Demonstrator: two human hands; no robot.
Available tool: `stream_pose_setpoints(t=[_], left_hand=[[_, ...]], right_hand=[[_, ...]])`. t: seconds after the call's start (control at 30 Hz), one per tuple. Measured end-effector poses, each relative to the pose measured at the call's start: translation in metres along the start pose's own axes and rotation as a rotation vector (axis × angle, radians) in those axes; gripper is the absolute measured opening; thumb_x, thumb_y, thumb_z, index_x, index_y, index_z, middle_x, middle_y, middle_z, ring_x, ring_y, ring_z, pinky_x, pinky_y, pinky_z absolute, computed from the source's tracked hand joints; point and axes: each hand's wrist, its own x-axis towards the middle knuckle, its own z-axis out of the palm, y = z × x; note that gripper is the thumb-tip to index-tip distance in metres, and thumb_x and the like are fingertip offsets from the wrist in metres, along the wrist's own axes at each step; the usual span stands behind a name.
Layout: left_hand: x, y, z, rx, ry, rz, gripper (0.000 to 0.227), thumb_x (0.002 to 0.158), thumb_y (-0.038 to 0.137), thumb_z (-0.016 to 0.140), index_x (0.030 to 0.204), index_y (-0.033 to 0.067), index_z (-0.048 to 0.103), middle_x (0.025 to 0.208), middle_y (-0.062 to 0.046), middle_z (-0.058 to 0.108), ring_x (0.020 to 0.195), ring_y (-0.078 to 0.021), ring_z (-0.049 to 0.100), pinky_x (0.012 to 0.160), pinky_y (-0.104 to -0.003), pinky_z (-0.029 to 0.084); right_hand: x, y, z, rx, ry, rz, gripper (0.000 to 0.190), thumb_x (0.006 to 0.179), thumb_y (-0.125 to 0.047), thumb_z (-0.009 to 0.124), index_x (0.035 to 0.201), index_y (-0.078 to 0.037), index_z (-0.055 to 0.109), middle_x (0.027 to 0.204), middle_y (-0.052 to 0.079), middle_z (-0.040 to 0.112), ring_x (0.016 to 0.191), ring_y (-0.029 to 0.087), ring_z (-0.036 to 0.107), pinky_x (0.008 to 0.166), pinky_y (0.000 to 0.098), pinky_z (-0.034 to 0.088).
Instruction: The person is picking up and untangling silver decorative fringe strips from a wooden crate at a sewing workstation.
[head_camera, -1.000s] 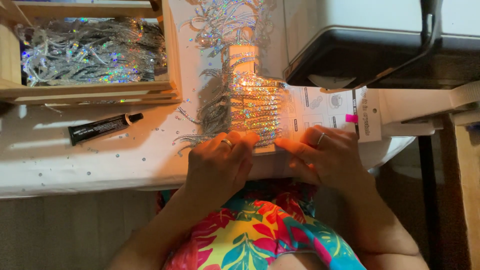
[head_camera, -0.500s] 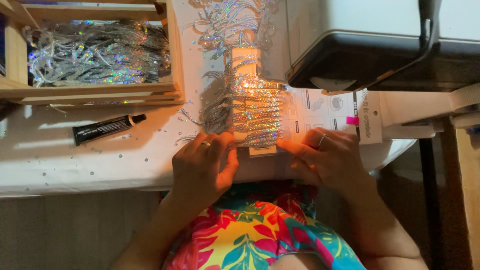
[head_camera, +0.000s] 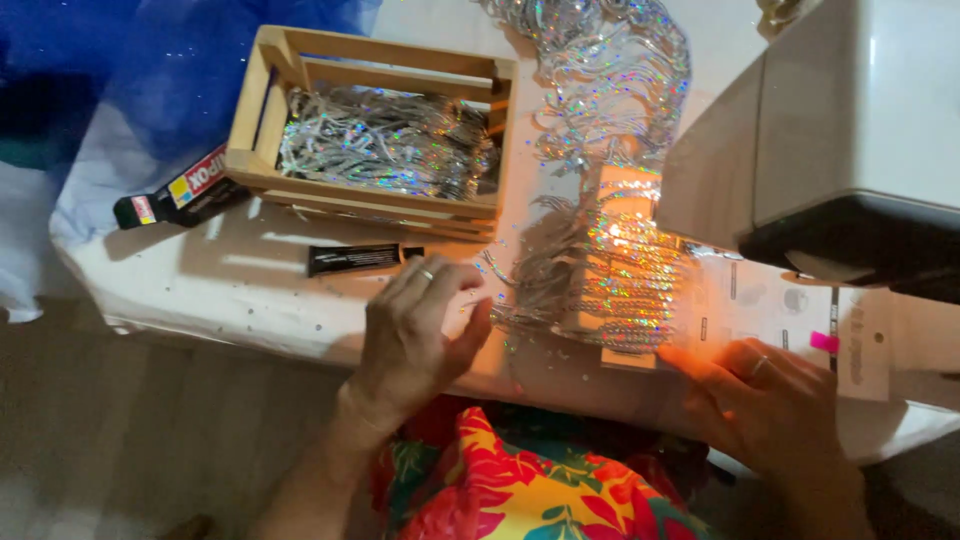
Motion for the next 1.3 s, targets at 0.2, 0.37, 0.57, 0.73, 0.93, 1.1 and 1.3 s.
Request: stream_pose_setpoints(t=[0.2,0.37,0.57,0.73,0.93,1.1,1.3], left_hand=[[0.063,-0.061,-0.063,0.050,0.101,-0.068,0.005,0.096,0.001,0.062,0.098,0.0042,0.065,0.089,-0.009,0.061,0.072,-0.0202,0.055,0.064,-0.035,0.045],[0.120,-0.111,-0.060,0.107,-0.335,-0.276,0.017,0.089,0.022,0.065,0.098,0.0140,0.077,0.096,-0.004,0.071,0.083,-0.0198,0.064,0.076,-0.036,0.046],[0.148,-0.121,-0.011,0.534,-0.628,-0.504,0.022,0.088,0.041,0.069,0.074,0.0277,0.081,0.077,-0.007,0.073,0.088,-0.0375,0.068,0.088,-0.056,0.044],[0.155,-0.136,0.015,0.700,-0.681,-0.535,0.047,0.080,0.057,0.079,0.094,0.0124,0.074,0.104,-0.011,0.072,0.098,-0.0355,0.068,0.081,-0.048,0.050],[0.156,-0.131,0.012,0.589,-0.605,-0.580,0.025,0.077,0.050,0.087,0.077,0.0255,0.082,0.087,-0.007,0.075,0.090,-0.0339,0.069,0.081,-0.050,0.051],[0.151,-0.116,-0.031,0.299,-0.535,-0.556,0.013,0.081,0.042,0.080,0.081,0.0296,0.081,0.068,0.003,0.068,0.074,-0.0181,0.058,0.067,-0.038,0.043],[0.136,-0.123,-0.067,-0.273,-0.365,-0.370,0.008,0.103,0.020,0.073,0.103,0.0118,0.072,0.090,0.005,0.068,0.079,-0.0013,0.055,0.071,-0.018,0.043]], right_hand=[[-0.003,0.003,0.004,-0.043,0.030,-0.003,0.029,0.086,-0.032,0.067,0.114,-0.036,0.072,0.075,-0.007,0.050,0.062,0.017,0.055,0.057,0.0388,0.046],[0.000,-0.001,0.003,0.009,0.073,0.005,0.026,0.092,-0.037,0.060,0.112,-0.033,0.074,0.072,-0.005,0.048,0.060,0.018,0.051,0.058,0.0378,0.043],[0.002,-0.003,0.002,-0.054,0.106,-0.009,0.026,0.088,-0.026,0.064,0.111,-0.032,0.075,0.073,-0.004,0.050,0.064,0.019,0.053,0.059,0.0380,0.044],[0.005,-0.005,0.000,-0.043,0.116,-0.025,0.027,0.088,-0.027,0.064,0.112,-0.031,0.074,0.070,-0.004,0.049,0.063,0.020,0.052,0.059,0.0386,0.044],[0.000,-0.001,0.003,-0.056,0.090,-0.030,0.031,0.092,-0.044,0.055,0.116,-0.032,0.072,0.072,-0.004,0.048,0.063,0.021,0.050,0.058,0.0400,0.041],[0.003,-0.004,0.000,-0.039,0.088,-0.013,0.030,0.088,-0.030,0.063,0.117,-0.032,0.072,0.071,-0.005,0.050,0.064,0.020,0.051,0.060,0.0389,0.043],[0.006,-0.006,-0.004,-0.061,0.086,-0.051,0.031,0.096,-0.040,0.054,0.118,-0.030,0.072,0.073,-0.002,0.050,0.067,0.023,0.052,0.059,0.0403,0.041]])
